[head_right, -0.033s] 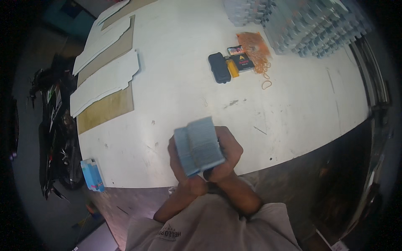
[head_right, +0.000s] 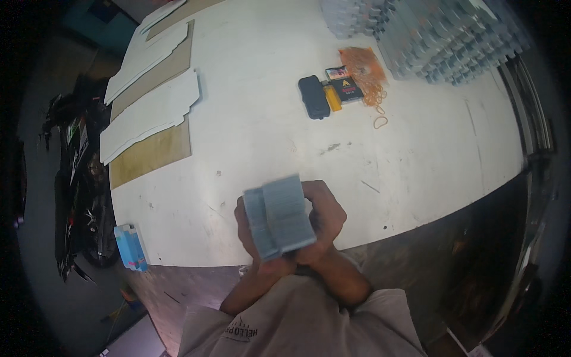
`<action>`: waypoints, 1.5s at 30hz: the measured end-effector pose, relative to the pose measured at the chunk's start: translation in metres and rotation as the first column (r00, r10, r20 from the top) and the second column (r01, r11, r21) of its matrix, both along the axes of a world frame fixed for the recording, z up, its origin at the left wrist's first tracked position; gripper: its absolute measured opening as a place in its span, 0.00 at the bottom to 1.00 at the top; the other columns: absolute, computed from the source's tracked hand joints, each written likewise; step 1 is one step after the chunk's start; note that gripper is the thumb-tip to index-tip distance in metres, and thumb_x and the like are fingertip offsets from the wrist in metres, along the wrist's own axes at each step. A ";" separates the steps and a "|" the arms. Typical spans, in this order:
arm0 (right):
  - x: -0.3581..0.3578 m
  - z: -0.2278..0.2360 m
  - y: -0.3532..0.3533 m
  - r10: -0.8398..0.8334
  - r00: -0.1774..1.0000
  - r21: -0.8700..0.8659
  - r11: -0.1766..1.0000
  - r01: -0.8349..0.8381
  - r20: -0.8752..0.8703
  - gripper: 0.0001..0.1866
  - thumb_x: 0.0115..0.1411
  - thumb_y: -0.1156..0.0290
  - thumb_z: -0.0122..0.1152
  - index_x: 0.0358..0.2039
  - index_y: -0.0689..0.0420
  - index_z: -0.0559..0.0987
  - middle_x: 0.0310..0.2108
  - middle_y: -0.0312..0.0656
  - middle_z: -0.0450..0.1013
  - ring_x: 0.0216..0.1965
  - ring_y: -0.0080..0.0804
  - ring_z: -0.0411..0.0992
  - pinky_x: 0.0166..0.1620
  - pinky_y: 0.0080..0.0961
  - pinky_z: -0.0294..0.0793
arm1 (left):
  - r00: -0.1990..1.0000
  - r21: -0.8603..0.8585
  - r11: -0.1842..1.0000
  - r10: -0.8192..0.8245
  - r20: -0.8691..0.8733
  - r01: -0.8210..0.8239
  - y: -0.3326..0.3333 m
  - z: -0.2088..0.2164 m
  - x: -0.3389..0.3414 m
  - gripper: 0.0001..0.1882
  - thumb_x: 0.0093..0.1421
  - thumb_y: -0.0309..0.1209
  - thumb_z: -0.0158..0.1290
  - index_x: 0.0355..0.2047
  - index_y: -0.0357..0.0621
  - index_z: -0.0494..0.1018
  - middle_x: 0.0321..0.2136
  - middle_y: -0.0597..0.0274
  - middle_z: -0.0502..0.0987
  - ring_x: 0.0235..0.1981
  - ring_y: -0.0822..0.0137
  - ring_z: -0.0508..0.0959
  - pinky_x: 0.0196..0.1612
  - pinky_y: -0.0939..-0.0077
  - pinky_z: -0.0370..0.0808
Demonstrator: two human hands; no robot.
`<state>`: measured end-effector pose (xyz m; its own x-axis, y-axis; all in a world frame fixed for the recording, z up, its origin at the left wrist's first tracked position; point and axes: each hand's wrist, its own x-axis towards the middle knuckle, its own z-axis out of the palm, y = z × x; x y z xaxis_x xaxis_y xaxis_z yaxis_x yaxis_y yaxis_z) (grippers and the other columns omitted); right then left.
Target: The person rubs a stack of blue paper sheets on a white table using a small blue rectangular block. They repeatedly rub the surface, then gather and align the sheets into a neat stack. The person also moves a cardboard sheet aside and handles a rubber band before continuing to rub the paper stack.
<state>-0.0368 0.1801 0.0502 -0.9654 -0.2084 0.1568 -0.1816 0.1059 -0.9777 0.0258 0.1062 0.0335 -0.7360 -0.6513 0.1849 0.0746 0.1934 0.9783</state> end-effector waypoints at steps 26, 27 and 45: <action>-0.033 -0.002 -0.029 -0.027 0.971 -0.270 0.962 -0.039 -0.238 0.44 0.67 0.27 0.46 0.39 0.67 0.73 0.34 0.49 0.74 0.34 0.31 0.72 0.40 0.28 0.73 | 0.919 0.014 0.993 0.116 -0.376 -0.120 -0.029 0.015 -0.049 0.54 0.60 0.78 0.43 0.47 0.27 0.75 0.37 0.46 0.79 0.37 0.54 0.79 0.41 0.64 0.78; -0.028 -0.001 -0.029 -0.021 0.971 -0.283 0.958 -0.048 -0.236 0.45 0.66 0.26 0.45 0.40 0.67 0.73 0.35 0.50 0.74 0.35 0.32 0.72 0.41 0.29 0.74 | 0.916 0.006 0.994 0.100 -0.389 -0.106 -0.030 0.014 -0.045 0.53 0.62 0.77 0.37 0.46 0.29 0.75 0.37 0.48 0.78 0.37 0.57 0.79 0.42 0.65 0.77; -0.015 -0.053 -0.030 0.391 0.872 -0.672 0.733 -0.101 0.295 0.48 0.72 0.33 0.25 0.59 0.72 0.71 0.56 0.56 0.73 0.59 0.44 0.71 0.63 0.33 0.67 | 0.927 -0.420 0.831 -0.287 0.240 0.366 -0.098 0.031 -0.003 0.48 0.37 0.39 0.81 0.57 0.38 0.68 0.46 0.46 0.76 0.47 0.45 0.79 0.47 0.55 0.79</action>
